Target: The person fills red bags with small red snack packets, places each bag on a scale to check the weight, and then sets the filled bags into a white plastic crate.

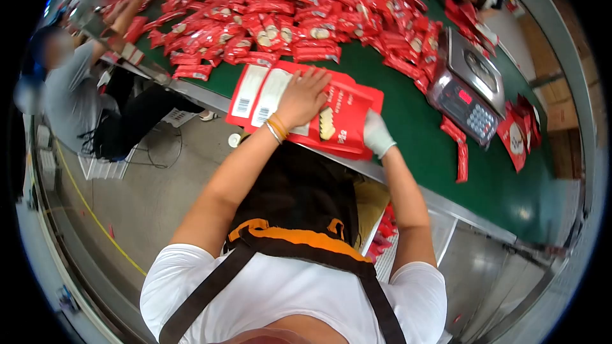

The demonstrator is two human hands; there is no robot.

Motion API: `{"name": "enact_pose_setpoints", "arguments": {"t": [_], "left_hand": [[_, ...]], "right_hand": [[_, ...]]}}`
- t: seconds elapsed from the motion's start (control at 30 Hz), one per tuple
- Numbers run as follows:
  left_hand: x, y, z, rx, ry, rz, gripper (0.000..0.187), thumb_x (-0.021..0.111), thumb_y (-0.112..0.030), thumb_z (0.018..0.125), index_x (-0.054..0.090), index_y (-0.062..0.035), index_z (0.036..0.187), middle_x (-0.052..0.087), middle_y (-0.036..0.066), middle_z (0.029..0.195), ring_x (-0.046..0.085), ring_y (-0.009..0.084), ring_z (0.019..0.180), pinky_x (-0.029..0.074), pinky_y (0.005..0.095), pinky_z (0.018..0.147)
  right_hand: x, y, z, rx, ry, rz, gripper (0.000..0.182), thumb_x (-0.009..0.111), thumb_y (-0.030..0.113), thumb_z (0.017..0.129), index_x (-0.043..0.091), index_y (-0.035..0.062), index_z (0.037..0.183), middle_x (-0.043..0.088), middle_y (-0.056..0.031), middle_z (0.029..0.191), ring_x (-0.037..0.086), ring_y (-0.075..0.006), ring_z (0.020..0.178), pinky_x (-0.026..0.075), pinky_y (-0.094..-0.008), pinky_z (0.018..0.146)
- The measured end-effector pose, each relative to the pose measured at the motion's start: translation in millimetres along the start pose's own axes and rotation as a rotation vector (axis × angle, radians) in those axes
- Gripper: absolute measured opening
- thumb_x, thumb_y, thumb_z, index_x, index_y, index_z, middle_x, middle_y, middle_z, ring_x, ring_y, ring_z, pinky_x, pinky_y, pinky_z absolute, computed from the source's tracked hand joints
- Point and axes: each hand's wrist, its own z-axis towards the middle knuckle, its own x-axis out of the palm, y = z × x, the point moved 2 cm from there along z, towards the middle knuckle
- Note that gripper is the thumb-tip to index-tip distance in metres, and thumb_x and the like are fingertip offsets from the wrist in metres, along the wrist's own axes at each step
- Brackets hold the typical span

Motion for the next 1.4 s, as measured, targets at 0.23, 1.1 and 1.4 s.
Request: {"name": "enact_pose_setpoints", "arguments": {"t": [0.23, 1.1, 1.4], "left_hand": [[-2.8, 0.0, 1.5, -0.021, 0.031, -0.003, 0.053, 0.042, -0.035, 0.097, 0.045, -0.007, 0.142, 0.045, 0.015, 0.147, 0.035, 0.0341, 0.141, 0.022, 0.0502, 0.116], [47.2, -15.1, 85.3, 0.03, 0.445, -0.13, 0.027, 0.059, -0.026, 0.079, 0.073, -0.015, 0.1, 0.071, 0.011, 0.104, 0.066, 0.0323, 0.101, 0.052, 0.0437, 0.084], [-9.6, -16.6, 72.0, -0.027, 0.189, -0.177, 0.018, 0.058, -0.018, 0.083, 0.068, -0.0102, 0.095, 0.071, 0.013, 0.087, 0.069, 0.0335, 0.085, 0.053, 0.0451, 0.076]], "right_hand": [[3.6, 13.7, 4.7, -0.226, 0.506, -0.086, 0.047, 0.062, 0.009, 0.092, 0.05, 0.0046, 0.137, 0.058, -0.008, 0.132, 0.056, -0.0175, 0.119, 0.047, -0.0348, 0.101], [52.6, -14.1, 46.2, -0.193, 0.152, -0.109, 0.047, 0.066, 0.013, 0.089, 0.053, 0.0035, 0.133, 0.059, -0.0078, 0.13, 0.058, -0.018, 0.115, 0.049, -0.0352, 0.097], [-7.9, -19.9, 41.8, -0.167, -0.018, 0.015, 0.047, 0.067, 0.014, 0.088, 0.054, 0.0032, 0.132, 0.06, -0.0077, 0.13, 0.058, -0.0181, 0.114, 0.049, -0.0353, 0.095]]}}
